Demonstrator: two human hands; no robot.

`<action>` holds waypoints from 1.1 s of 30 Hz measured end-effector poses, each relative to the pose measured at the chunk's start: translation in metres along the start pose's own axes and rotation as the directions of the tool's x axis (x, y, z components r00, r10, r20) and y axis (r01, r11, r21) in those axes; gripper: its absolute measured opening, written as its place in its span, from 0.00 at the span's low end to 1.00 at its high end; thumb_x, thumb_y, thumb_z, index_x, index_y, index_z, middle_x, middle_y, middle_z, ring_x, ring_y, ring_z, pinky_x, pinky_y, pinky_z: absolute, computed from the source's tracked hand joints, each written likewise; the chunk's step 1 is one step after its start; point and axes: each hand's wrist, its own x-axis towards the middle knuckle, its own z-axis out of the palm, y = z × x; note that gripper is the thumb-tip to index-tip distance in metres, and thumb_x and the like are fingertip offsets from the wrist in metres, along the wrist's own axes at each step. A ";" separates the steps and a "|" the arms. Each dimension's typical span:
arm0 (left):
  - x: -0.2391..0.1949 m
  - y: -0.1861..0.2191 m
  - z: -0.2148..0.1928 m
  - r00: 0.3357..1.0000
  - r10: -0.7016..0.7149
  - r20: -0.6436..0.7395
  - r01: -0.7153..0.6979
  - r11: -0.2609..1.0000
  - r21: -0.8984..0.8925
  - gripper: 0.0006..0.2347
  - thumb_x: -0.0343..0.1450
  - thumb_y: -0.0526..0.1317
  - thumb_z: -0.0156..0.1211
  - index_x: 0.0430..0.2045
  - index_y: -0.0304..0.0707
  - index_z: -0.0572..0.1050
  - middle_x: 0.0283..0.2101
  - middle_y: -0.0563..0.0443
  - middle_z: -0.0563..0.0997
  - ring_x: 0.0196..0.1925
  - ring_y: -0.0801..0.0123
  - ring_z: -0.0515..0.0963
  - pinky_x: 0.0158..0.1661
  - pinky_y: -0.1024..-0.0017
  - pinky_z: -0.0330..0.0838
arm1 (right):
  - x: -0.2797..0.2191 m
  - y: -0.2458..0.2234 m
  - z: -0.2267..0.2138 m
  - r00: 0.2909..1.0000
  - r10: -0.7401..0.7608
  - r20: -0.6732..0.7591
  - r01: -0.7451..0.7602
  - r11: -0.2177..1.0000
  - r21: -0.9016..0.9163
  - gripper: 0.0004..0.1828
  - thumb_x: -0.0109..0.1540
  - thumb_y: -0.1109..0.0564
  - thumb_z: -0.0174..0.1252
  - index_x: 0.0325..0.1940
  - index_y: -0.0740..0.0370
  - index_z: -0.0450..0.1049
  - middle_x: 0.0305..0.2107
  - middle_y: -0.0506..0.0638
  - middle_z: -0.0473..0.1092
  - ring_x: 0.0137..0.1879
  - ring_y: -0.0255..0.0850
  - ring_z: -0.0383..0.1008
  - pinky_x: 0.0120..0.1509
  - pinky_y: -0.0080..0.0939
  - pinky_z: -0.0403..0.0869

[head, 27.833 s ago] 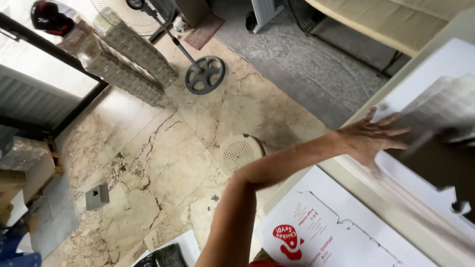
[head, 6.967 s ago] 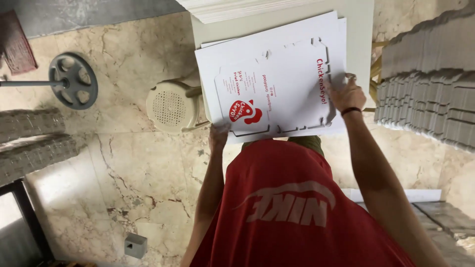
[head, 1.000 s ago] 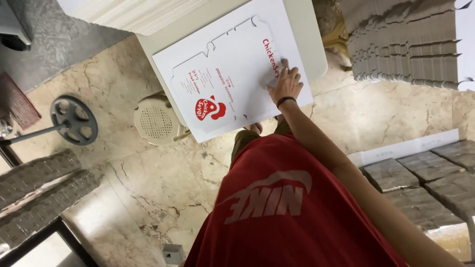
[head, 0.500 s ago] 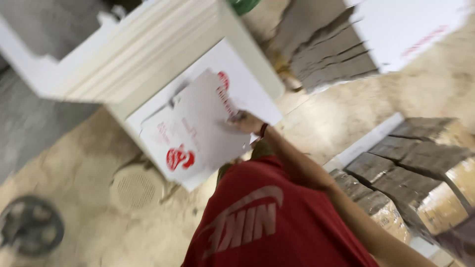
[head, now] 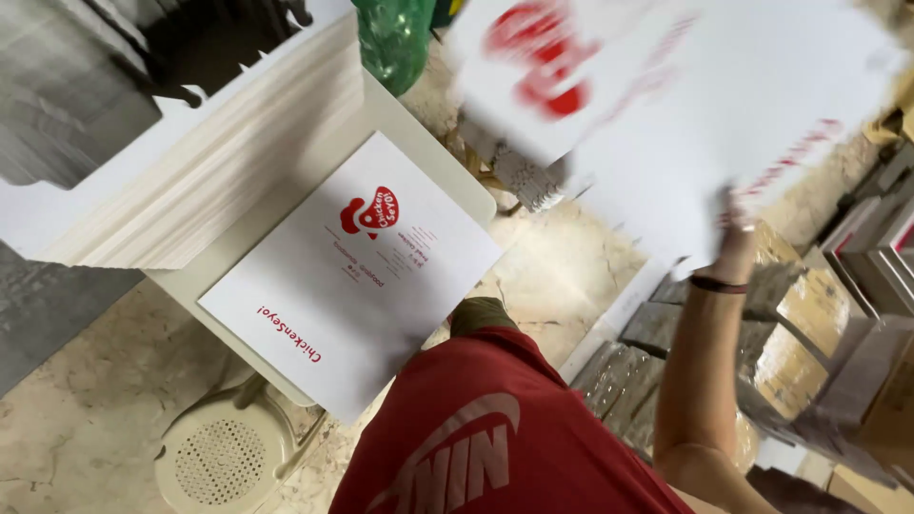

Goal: Removing the perforated center section from printed cardboard sheets and stacking the frames.

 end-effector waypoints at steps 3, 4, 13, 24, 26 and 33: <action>0.007 0.029 0.025 1.000 -0.005 -0.018 0.005 1.000 -0.025 0.24 0.74 0.43 0.56 0.67 0.40 0.63 0.67 0.43 0.67 0.60 0.48 0.74 0.59 0.37 0.66 | 0.067 -0.035 -0.049 0.958 -0.287 -0.005 0.287 0.958 0.002 0.30 0.72 0.50 0.57 0.72 0.72 0.60 0.66 0.68 0.64 0.73 0.60 0.64 0.79 0.58 0.66; 0.009 0.043 0.031 1.000 -0.008 -0.026 0.007 0.999 -0.033 0.24 0.74 0.43 0.56 0.67 0.41 0.63 0.67 0.43 0.67 0.60 0.48 0.74 0.59 0.37 0.66 | 0.118 -0.029 -0.095 0.806 -0.574 0.146 0.585 0.731 -0.352 0.31 0.80 0.48 0.52 0.72 0.79 0.53 0.69 0.75 0.55 0.76 0.64 0.54 0.81 0.57 0.56; -0.003 0.157 0.084 0.993 -0.059 -0.103 0.061 0.998 0.016 0.26 0.73 0.43 0.56 0.69 0.41 0.62 0.70 0.43 0.67 0.63 0.46 0.74 0.61 0.35 0.66 | 0.217 -0.002 0.020 0.986 0.167 0.030 -0.169 0.955 0.243 0.30 0.61 0.45 0.63 0.64 0.62 0.75 0.59 0.52 0.78 0.63 0.43 0.82 0.73 0.45 0.82; 0.027 0.227 0.159 0.965 -0.204 -0.167 0.225 0.967 0.122 0.35 0.72 0.45 0.55 0.74 0.39 0.46 0.72 0.31 0.55 0.73 0.37 0.56 0.65 0.35 0.59 | 0.268 0.043 0.003 0.913 0.391 -0.113 -0.402 0.909 -0.106 0.14 0.65 0.48 0.63 0.49 0.58 0.79 0.40 0.42 0.79 0.46 0.33 0.81 0.44 0.36 0.83; 0.031 0.232 0.160 0.968 -0.189 -0.167 0.215 0.964 0.154 0.35 0.72 0.44 0.55 0.74 0.38 0.44 0.72 0.29 0.53 0.71 0.34 0.57 0.63 0.34 0.61 | 0.273 0.047 0.000 0.923 0.385 0.017 -0.383 0.920 -0.082 0.19 0.65 0.44 0.61 0.50 0.60 0.77 0.45 0.47 0.80 0.51 0.40 0.83 0.50 0.41 0.84; 0.019 0.267 0.148 0.952 -0.276 -0.135 0.292 0.950 0.111 0.27 0.74 0.44 0.53 0.69 0.41 0.52 0.70 0.36 0.64 0.70 0.37 0.63 0.63 0.35 0.60 | 0.261 0.041 0.006 0.830 0.516 -0.210 -0.553 0.808 -0.204 0.15 0.64 0.48 0.63 0.51 0.57 0.78 0.45 0.38 0.79 0.51 0.29 0.81 0.54 0.31 0.83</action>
